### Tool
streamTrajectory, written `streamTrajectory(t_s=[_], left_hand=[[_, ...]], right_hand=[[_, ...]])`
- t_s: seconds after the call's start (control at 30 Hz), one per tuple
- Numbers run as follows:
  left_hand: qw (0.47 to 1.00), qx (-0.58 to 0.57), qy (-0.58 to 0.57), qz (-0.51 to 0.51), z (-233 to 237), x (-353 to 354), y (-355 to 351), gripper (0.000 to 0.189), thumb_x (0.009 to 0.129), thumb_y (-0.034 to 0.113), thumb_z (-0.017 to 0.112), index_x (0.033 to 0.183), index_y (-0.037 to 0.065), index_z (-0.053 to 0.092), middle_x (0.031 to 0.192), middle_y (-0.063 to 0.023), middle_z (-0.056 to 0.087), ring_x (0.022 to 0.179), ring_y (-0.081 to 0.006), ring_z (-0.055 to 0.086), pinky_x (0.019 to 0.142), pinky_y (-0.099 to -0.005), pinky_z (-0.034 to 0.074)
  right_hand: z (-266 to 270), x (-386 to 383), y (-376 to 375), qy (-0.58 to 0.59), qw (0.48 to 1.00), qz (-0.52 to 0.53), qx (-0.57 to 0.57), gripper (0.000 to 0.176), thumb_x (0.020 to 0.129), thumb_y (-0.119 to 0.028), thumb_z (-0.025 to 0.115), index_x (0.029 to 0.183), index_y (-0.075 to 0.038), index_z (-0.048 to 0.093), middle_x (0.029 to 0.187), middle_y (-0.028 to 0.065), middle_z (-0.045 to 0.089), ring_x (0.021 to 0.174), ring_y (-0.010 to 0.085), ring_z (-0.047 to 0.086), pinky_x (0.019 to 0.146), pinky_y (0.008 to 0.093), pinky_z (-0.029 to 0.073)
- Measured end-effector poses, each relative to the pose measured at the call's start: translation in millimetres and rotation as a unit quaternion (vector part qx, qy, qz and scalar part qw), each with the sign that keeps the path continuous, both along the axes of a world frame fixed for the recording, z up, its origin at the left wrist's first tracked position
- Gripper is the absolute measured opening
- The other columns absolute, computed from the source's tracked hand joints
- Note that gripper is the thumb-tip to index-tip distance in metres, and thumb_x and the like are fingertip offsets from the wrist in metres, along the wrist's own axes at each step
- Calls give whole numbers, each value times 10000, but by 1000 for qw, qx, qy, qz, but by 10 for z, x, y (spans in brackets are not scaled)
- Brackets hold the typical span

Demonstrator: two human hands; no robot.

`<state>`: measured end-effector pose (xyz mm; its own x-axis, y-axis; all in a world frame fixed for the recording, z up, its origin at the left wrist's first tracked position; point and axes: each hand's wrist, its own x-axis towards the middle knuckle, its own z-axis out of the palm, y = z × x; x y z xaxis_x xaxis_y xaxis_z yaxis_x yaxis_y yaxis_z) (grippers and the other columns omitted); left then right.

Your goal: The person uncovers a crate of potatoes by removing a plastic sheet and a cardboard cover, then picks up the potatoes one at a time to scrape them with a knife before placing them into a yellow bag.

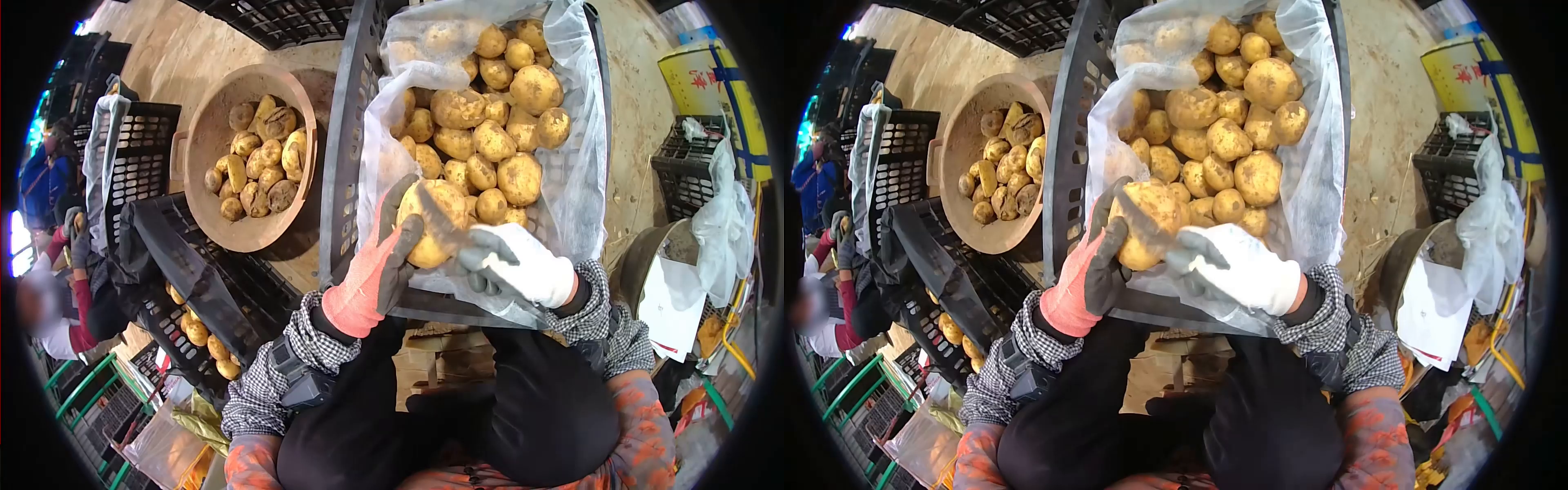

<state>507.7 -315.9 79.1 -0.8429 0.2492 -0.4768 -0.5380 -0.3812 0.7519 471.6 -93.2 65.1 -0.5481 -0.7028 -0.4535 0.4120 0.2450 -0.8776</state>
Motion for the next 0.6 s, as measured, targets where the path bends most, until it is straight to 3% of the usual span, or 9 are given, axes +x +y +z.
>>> streamTrajectory(t_s=[0.07,0.1,0.17,0.27,0.37,0.43,0.47,0.57,0.6], left_hand=[[997,31,73,5,-46,16,7,510,1028,293,389,1458,65,236,1375,-105,421,1259,-217,455,1024,-324,407],[987,62,145,12,-72,18,18,514,1033,330,361,1455,60,243,1393,-106,415,1267,-213,457,1032,-331,410],[977,60,206,-2,-113,-13,12,525,1035,367,328,1452,55,255,1420,-113,400,1277,-216,458,1045,-343,411],[961,-90,242,-100,-181,-6,-40,514,1033,335,360,1455,59,261,1431,-106,391,1283,-208,449,1057,-340,395],[986,-54,155,-39,-196,-15,22,544,1017,323,421,1463,62,253,1426,-104,398,1291,-208,439,1059,-340,389],[999,28,29,19,-161,-33,64,579,949,130,502,1459,37,246,1391,-150,445,1248,-271,493,1024,-363,412],[998,-26,51,-26,-171,-31,71,629,965,326,521,1464,55,249,1387,-117,447,1221,-254,515,960,-357,468],[991,103,-74,-36,-41,-100,54,640,978,441,455,1443,36,282,1349,-131,484,1160,-229,559,878,-336,515],[989,128,-72,-18,-173,-46,38,591,1000,444,375,1391,0,361,1252,-155,560,1023,-213,631,770,-300,548]], right_hand=[[189,-44,-86,-141,979,-132,-68,271,941,-261,553,1058,-18,571,746,38,601,602,85,543,550,232,434],[53,-43,-64,-72,987,-143,-32,278,952,-271,549,1037,-8,565,784,37,606,612,92,540,565,229,432],[107,-22,-77,-172,964,-190,-75,297,954,-259,548,1059,18,554,807,51,608,619,108,549,579,240,443],[4,52,-12,-226,931,-251,-137,314,958,-261,545,1081,27,543,830,66,610,625,121,556,595,253,453],[204,-83,-14,-203,960,-161,-107,291,964,-256,526,1035,24,565,826,82,616,633,127,568,614,258,460],[177,-118,8,-170,972,-111,-121,304,977,-273,488,954,15,583,818,79,617,621,126,557,623,257,458],[173,-117,-13,-170,965,-144,-142,320,978,-281,478,925,15,585,814,79,617,619,123,556,630,254,457],[129,-86,-15,-121,963,-195,-142,356,984,-323,455,919,4,580,795,67,606,628,110,548,607,250,455],[119,-85,26,-136,959,-186,-164,328,982,-306,467,949,2,575,800,66,605,646,112,554,593,250,457]])
